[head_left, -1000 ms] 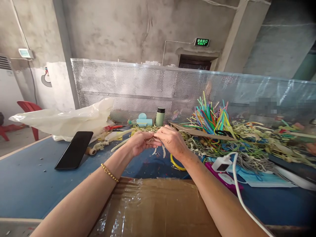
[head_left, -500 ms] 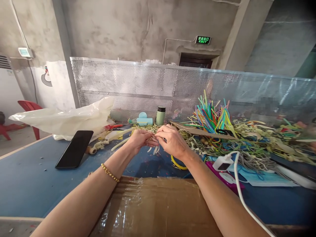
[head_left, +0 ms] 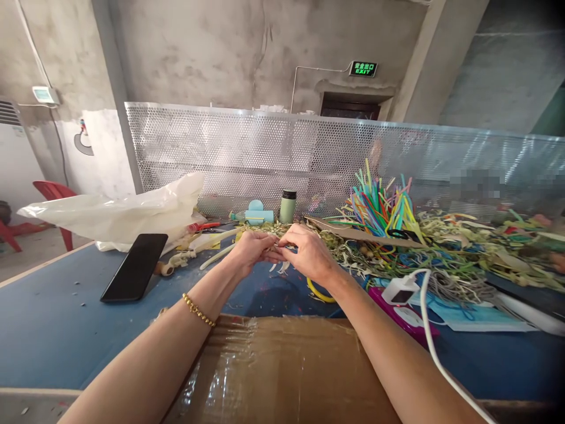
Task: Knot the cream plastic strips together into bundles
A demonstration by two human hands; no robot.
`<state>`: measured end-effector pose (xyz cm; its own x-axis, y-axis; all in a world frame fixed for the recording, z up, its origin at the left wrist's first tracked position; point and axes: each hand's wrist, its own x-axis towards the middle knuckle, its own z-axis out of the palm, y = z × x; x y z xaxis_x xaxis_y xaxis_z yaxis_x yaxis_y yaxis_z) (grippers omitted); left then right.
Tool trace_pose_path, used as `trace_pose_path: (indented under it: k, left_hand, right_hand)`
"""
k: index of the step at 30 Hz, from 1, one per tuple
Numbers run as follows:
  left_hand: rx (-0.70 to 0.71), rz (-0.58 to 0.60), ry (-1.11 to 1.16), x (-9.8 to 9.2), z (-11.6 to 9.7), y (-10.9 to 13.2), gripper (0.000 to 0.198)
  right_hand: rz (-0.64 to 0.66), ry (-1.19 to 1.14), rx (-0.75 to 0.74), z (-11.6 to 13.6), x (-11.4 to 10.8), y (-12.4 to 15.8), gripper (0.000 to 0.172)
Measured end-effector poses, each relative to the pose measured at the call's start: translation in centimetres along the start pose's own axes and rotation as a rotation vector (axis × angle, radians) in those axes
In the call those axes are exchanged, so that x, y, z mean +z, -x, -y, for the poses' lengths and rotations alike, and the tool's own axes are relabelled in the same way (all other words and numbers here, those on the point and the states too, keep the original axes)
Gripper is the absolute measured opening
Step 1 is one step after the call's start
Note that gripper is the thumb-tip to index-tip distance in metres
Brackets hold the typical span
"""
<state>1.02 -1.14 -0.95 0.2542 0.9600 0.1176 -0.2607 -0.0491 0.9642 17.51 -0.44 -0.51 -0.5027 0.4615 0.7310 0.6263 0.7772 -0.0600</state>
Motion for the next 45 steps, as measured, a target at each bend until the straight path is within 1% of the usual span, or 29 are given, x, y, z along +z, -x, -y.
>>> trace_pose_path:
  k: [8, 13, 16, 19, 21, 23, 25, 29, 32, 35, 40, 45]
  left_hand:
    - [-0.006, -0.017, -0.029, 0.2, -0.4, 0.3, 0.018]
    - [0.003, -0.027, -0.016, 0.2, -0.4, 0.3, 0.016]
    - [0.01, -0.021, -0.022, 0.2, -0.4, 0.3, 0.015]
    - [0.028, -0.01, -0.049, 0.2, -0.5, 0.3, 0.016]
    - [0.044, -0.007, -0.084, 0.3, -0.7, 0.4, 0.02]
    - [0.048, 0.021, -0.126, 0.2, -0.8, 0.6, 0.023]
    - [0.042, 0.08, -0.155, 0.1, -1.0, 0.7, 0.024]
    - [0.035, 0.161, -0.145, -0.4, -1.2, 0.9, 0.022]
    - [0.019, 0.226, -0.112, -0.6, -1.3, 0.9, 0.018]
    - [0.028, 0.28, -0.128, -0.7, -1.4, 1.0, 0.012]
    - [0.078, 0.256, -0.232, -0.7, -1.2, 1.0, 0.024]
    - [0.092, 0.263, -0.28, -0.8, -0.9, 0.8, 0.025]
  right_hand:
    - [-0.035, -0.116, 0.045, -0.3, 0.0, 0.0, 0.01]
    - [-0.059, -0.175, 0.046, 0.1, -0.1, -0.1, 0.012]
    - [-0.056, -0.268, 0.148, 0.4, -0.2, -0.2, 0.01]
    - [-0.005, -0.35, 0.259, 0.4, -0.5, -0.3, 0.007]
    - [0.017, -0.375, 0.297, 0.3, -0.7, -0.3, 0.005]
    - [0.022, -0.381, 0.321, 0.1, -0.8, -0.3, 0.003]
    - [0.022, -0.364, 0.339, 0.1, -0.9, -0.4, 0.002]
    - [0.027, -0.352, 0.359, 0.3, -1.2, -0.5, 0.006]
    - [0.028, -0.367, 0.362, 0.2, -1.3, -0.5, 0.012]
    - [0.03, -0.355, 0.361, 0.0, -1.2, -0.4, 0.012]
    - [0.069, -0.338, 0.355, -0.1, -1.2, -0.3, 0.011]
    - [0.092, -0.365, 0.35, 0.0, -1.3, -0.4, 0.013]
